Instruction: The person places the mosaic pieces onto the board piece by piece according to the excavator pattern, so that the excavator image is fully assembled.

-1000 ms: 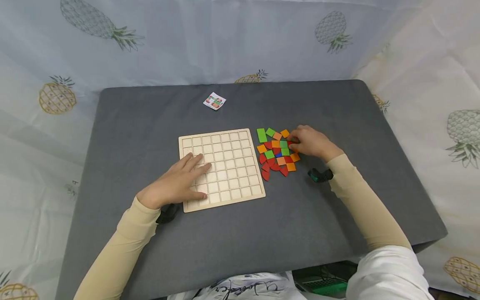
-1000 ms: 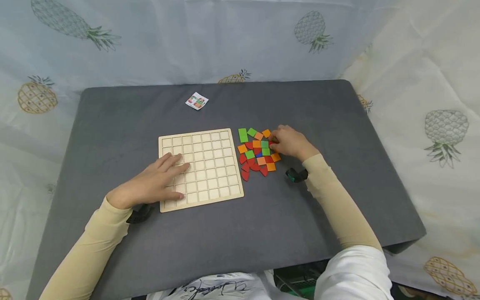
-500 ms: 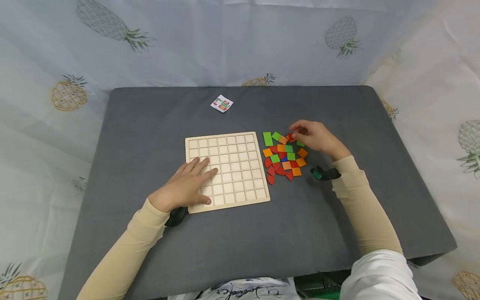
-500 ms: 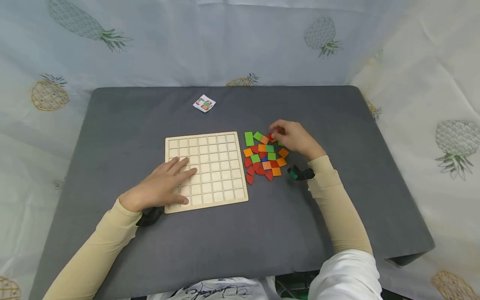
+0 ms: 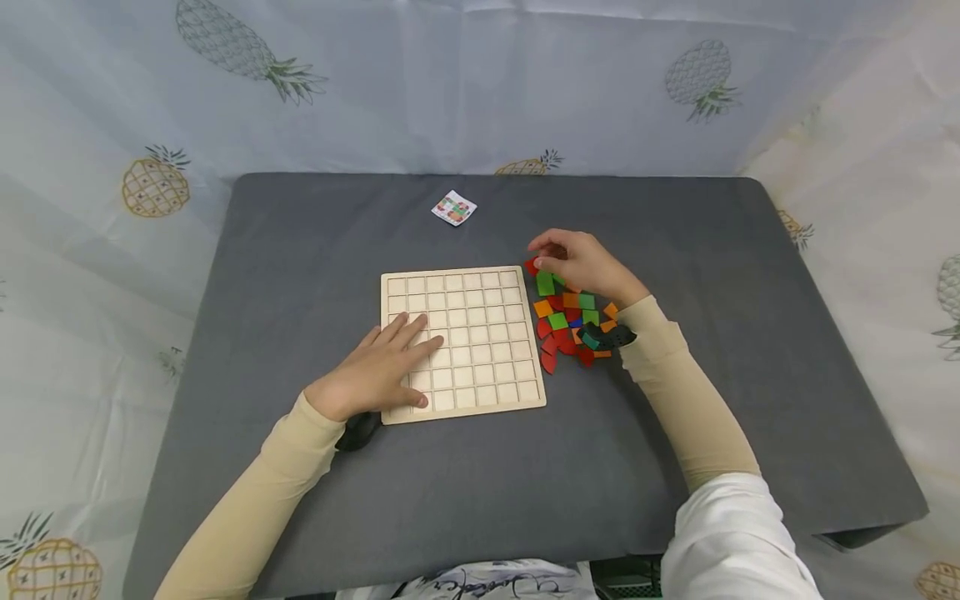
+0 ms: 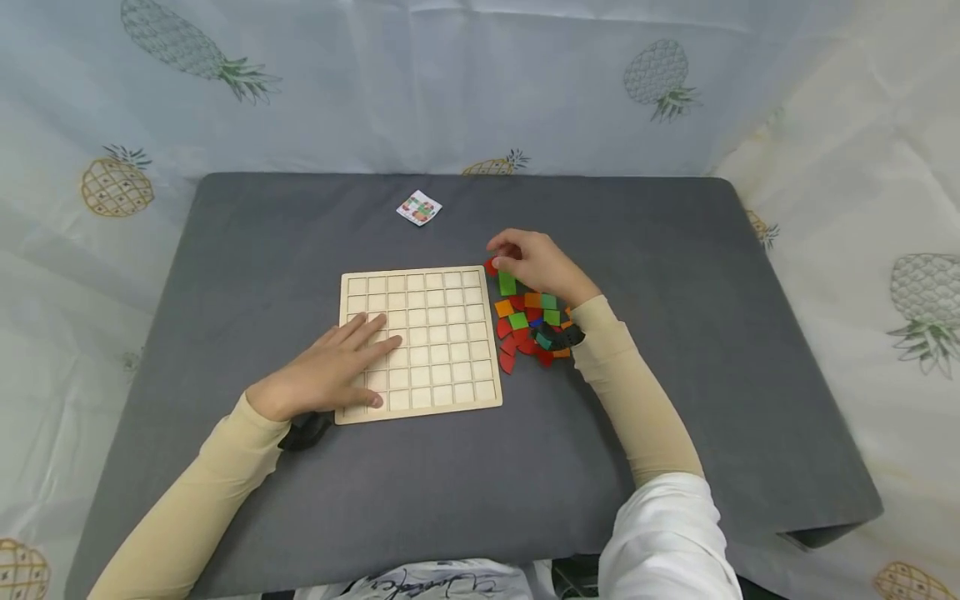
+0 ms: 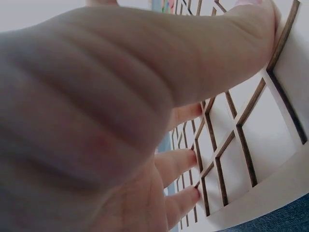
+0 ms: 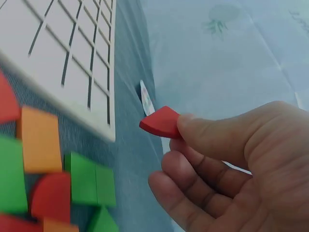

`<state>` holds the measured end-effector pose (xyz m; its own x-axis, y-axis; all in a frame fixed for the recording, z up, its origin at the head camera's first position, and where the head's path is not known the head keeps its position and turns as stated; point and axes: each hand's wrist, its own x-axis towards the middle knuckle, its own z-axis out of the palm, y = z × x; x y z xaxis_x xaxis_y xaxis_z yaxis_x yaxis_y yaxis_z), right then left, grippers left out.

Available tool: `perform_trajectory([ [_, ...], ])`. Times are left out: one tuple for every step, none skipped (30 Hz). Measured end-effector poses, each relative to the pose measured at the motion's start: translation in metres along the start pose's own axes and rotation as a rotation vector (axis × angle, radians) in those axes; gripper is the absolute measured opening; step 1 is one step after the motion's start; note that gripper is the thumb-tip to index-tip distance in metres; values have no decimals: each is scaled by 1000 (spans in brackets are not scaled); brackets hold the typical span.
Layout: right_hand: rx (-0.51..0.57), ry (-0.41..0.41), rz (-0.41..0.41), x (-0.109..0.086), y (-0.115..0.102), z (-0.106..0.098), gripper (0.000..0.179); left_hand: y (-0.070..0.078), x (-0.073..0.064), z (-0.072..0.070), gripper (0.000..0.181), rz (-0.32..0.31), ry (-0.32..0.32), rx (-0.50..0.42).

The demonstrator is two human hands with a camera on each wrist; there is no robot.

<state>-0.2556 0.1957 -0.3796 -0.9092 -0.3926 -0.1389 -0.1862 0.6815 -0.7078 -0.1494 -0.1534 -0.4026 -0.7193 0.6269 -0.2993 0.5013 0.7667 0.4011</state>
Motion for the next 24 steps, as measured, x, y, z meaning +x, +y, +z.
perform_trajectory([
  [5, -9, -3, 3, -2, 2, 24, 0, 1, 0, 89, 5, 1, -2],
  [11, -17, -5, 6, -3, 4, 23, -1, 1, -1, 89, 10, 1, -4],
  [10, -25, -11, 9, -4, 6, 22, -2, 2, -1, 89, 15, 1, -6],
  [4, -33, -17, 11, -6, 8, 21, -3, 3, -1, 89, 19, -1, -9],
  [-3, -41, -25, 14, -7, 10, 20, -4, 3, -1, 89, 24, -2, -10],
  [-12, -47, -33, 16, -8, 12, 20, -5, 4, 0, 89, 27, -5, -13],
  [-21, -53, -39, 18, -9, 15, 20, -6, 5, 0, 89, 33, -6, -18],
  [-26, -61, -43, 20, -10, 17, 20, -7, 5, 0, 89, 37, -9, -23],
  [-31, -70, -44, 22, -11, 19, 21, -8, 6, 0, 90, 37, -16, -32],
  [-30, -82, -44, 23, -12, 22, 21, -9, 6, 0, 91, 35, -23, -40],
  [-31, -92, -42, 24, -12, 24, 21, -10, 6, 1, 91, 34, -28, -48],
  [-32, -102, -38, 25, -13, 26, 22, -10, 7, 1, 91, 33, -32, -56],
  [-32, -111, -36, 26, -13, 29, 22, -11, 7, 1, 91, 34, -34, -62],
  [-35, -118, -36, 27, -13, 31, 21, -11, 7, 1, 92, 31, -38, -67],
  [-37, -122, -36, 28, -13, 33, 21, -11, 7, 1, 92, 30, -40, -72],
  [-43, -127, -39, 28, -14, 35, 21, -11, 7, 1, 91, 31, -40, -76],
  [-53, -129, -42, 28, -14, 36, 20, -11, 7, 1, 91, 34, -35, -77],
  [-63, -132, -46, 28, -15, 38, 20, -11, 7, 1, 91, 37, -32, -79],
  [-71, -137, -54, 29, -16, 39, 19, -11, 7, 1, 91, 36, -32, -83],
  [-81, -140, -63, 29, -16, 40, 19, -11, 8, 1, 91, 36, -33, -84],
  [-92, -143, -74, 29, -17, 42, 19, -11, 8, 1, 91, 37, -32, -85],
  [-100, -146, -80, 29, -17, 43, 19, -11, 7, 1, 91, 38, -31, -86],
  [-107, -147, -87, 29, -17, 45, 18, -11, 8, 1, 91, 38, -33, -87],
  [-113, -148, -93, 30, -17, 46, 18, -12, 8, 1, 90, 37, -34, -88],
])
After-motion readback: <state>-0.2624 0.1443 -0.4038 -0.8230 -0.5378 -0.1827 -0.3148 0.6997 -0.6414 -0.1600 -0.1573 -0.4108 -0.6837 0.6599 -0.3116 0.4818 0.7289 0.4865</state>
